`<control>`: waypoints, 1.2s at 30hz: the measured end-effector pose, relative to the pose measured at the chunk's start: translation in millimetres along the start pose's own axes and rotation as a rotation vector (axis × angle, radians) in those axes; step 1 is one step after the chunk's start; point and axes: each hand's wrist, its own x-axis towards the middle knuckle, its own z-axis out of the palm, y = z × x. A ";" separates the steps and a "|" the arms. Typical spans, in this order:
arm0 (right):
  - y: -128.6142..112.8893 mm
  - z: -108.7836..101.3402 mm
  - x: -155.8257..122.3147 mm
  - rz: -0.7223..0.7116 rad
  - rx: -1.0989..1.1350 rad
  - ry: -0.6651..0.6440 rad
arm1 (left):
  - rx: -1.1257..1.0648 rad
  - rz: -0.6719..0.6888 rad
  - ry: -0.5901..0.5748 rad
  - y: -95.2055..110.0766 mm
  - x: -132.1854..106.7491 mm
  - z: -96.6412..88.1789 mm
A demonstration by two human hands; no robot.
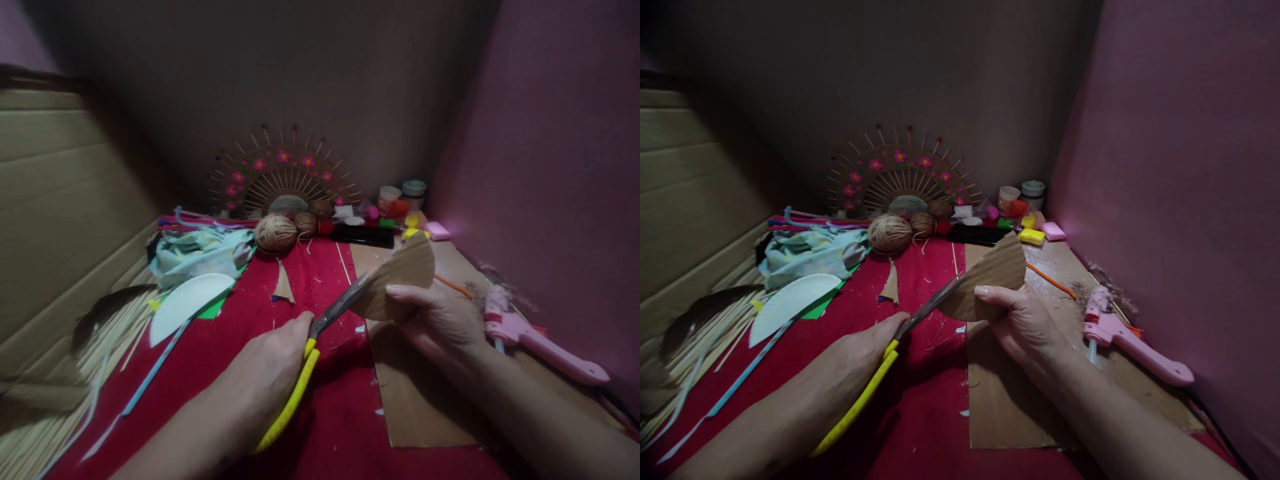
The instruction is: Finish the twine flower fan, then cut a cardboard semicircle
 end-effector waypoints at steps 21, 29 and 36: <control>-2.6 1.3 1.2 -0.015 -0.010 0.026 | -0.123 0.045 0.100 -2.4 1.3 0.3; -0.7 5.5 -3.7 -0.033 -0.035 -0.020 | -0.112 0.034 0.097 1.5 3.0 6.5; 1.0 6.6 -4.8 -0.027 -0.022 -0.021 | -0.023 -0.011 0.009 -0.5 3.0 8.1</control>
